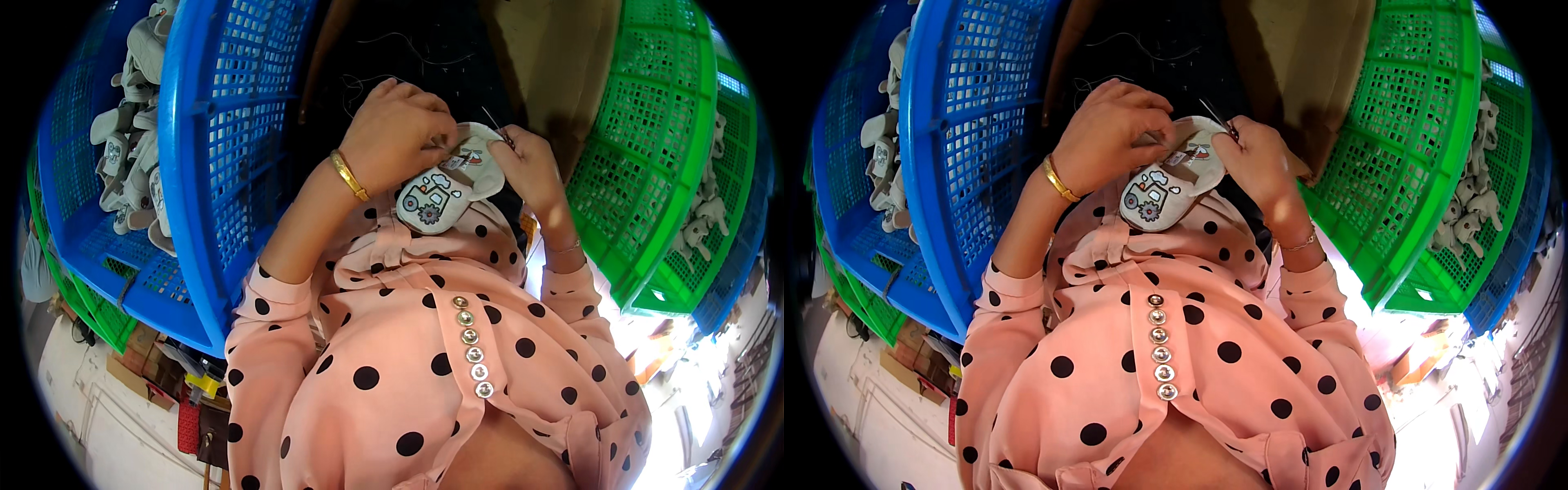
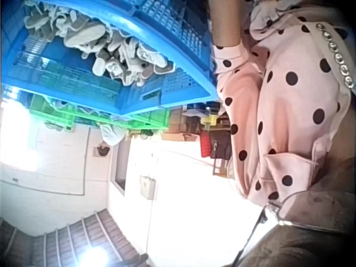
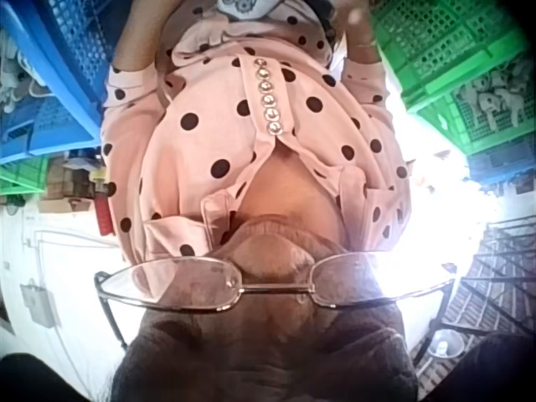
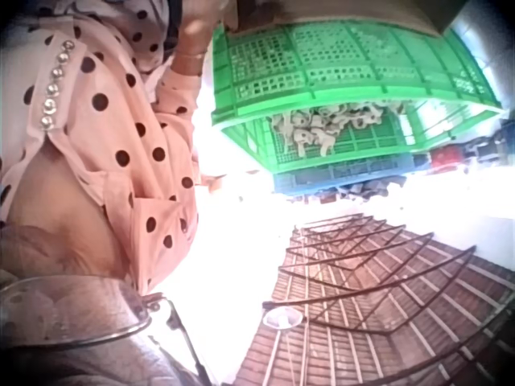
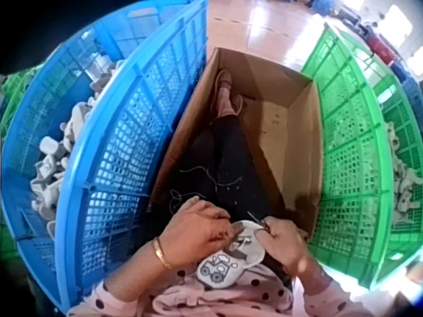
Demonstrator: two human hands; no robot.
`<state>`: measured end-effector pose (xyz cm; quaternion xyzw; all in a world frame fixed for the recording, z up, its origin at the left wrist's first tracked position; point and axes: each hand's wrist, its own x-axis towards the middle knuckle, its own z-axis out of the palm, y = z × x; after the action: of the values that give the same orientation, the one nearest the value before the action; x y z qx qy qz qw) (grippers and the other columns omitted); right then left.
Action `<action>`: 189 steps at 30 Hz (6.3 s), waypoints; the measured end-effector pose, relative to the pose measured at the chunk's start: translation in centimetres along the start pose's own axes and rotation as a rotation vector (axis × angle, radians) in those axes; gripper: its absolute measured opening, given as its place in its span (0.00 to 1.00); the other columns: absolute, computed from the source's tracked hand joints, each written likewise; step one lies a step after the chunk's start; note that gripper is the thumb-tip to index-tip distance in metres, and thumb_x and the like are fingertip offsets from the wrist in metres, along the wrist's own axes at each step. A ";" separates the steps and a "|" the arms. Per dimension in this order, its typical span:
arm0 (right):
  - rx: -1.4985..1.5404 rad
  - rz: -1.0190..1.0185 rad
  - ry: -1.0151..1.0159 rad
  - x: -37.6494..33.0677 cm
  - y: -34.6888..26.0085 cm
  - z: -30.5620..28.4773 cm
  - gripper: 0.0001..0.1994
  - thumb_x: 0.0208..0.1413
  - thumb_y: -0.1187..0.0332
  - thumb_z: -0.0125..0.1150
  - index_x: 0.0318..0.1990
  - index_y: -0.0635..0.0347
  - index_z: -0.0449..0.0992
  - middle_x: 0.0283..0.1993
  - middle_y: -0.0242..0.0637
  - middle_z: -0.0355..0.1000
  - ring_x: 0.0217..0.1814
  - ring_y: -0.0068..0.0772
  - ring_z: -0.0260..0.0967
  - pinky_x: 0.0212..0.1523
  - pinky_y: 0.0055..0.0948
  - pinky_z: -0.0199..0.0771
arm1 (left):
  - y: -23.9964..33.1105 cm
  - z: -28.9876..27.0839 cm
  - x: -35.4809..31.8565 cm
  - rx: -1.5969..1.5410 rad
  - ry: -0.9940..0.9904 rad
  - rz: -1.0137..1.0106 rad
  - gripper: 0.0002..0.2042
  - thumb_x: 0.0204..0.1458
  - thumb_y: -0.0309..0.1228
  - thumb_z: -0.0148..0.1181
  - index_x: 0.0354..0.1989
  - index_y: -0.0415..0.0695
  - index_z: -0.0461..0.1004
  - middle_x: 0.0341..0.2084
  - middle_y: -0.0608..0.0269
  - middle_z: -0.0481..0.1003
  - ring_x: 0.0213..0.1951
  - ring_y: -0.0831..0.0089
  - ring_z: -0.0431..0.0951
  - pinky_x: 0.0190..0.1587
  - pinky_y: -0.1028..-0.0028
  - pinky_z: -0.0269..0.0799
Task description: The person sits on the floor and uses a pair of scissors to trim loose threads and excess fabric from the edges of white slippers. They handle the slippers one by one from a blue basket, cutting small bits of material and placing the finished items into a cardboard box.
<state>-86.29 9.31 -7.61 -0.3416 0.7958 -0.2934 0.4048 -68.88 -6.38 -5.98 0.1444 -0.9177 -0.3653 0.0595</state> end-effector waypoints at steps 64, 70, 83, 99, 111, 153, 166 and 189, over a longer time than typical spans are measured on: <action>-1.592 -0.841 -0.541 3.8 -6.0 -3.4 0.08 0.31 0.68 0.65 0.22 0.58 0.73 0.23 0.35 0.72 0.29 0.34 0.76 0.27 0.29 0.70 | -0.2 2.3 5.4 0.005 -0.365 -0.197 0.08 0.39 0.35 0.64 0.29 0.54 0.84 0.23 0.59 0.79 0.28 0.59 0.80 0.34 0.66 0.76; -1.676 -0.763 -0.582 3.8 -6.6 -2.7 0.13 0.24 0.69 0.69 0.25 0.58 0.75 0.23 0.33 0.72 0.29 0.31 0.76 0.28 0.26 0.70 | -0.5 2.6 5.3 0.001 -0.372 -0.191 0.08 0.39 0.35 0.64 0.29 0.53 0.84 0.24 0.58 0.80 0.29 0.59 0.80 0.34 0.66 0.76; -1.907 -0.820 -0.561 3.6 -4.9 -0.8 0.03 0.38 0.67 0.65 0.24 0.48 0.79 0.20 0.22 0.68 0.24 0.27 0.69 0.20 0.32 0.58 | 0.1 2.8 5.1 0.060 -0.344 -0.186 0.09 0.39 0.35 0.63 0.30 0.52 0.84 0.24 0.57 0.79 0.30 0.58 0.80 0.35 0.64 0.76; -1.742 -0.777 -0.583 2.6 -6.8 -2.0 0.05 0.40 0.70 0.66 0.26 0.57 0.76 0.22 0.29 0.74 0.28 0.28 0.75 0.25 0.26 0.66 | 0.4 2.8 4.3 0.080 -0.353 -0.188 0.10 0.40 0.35 0.63 0.32 0.56 0.85 0.25 0.60 0.80 0.30 0.60 0.80 0.35 0.66 0.76; -1.814 -0.799 -0.416 2.0 -6.2 -2.6 0.03 0.37 0.70 0.66 0.23 0.48 0.78 0.24 0.22 0.67 0.25 0.23 0.70 0.22 0.29 0.58 | -0.3 2.1 4.4 -0.027 -0.345 -0.201 0.09 0.39 0.35 0.63 0.31 0.53 0.85 0.25 0.60 0.80 0.29 0.61 0.80 0.33 0.67 0.75; 0.004 0.151 -0.328 2.5 -2.3 -1.5 0.25 0.54 0.56 0.62 0.47 0.74 0.70 0.29 0.41 0.74 0.27 0.25 0.72 0.32 0.24 0.72 | -0.4 1.5 -0.2 -0.242 0.035 -0.262 0.07 0.49 0.29 0.58 0.36 0.44 0.76 0.27 0.59 0.78 0.28 0.60 0.79 0.33 0.70 0.73; 0.041 0.178 -0.356 3.1 -1.0 -0.9 0.21 0.54 0.61 0.57 0.47 0.72 0.70 0.31 0.40 0.75 0.29 0.24 0.73 0.36 0.24 0.72 | -1.3 4.4 1.3 0.193 -0.057 0.035 0.06 0.48 0.35 0.59 0.31 0.53 0.82 0.26 0.68 0.76 0.30 0.65 0.79 0.30 0.66 0.74; -0.071 0.053 -0.377 2.6 -1.9 -2.0 0.21 0.55 0.63 0.57 0.47 0.76 0.70 0.28 0.44 0.75 0.28 0.26 0.75 0.32 0.24 0.73 | -0.3 -3.6 -2.6 0.451 0.381 -0.242 0.13 0.43 0.33 0.69 0.40 0.50 0.81 0.61 0.62 0.67 0.62 0.56 0.65 0.58 0.65 0.67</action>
<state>-88.54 6.50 -6.32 -0.3836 0.7245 -0.1850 0.5420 -65.59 -8.10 -3.58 0.3281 -0.9240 -0.1234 0.1531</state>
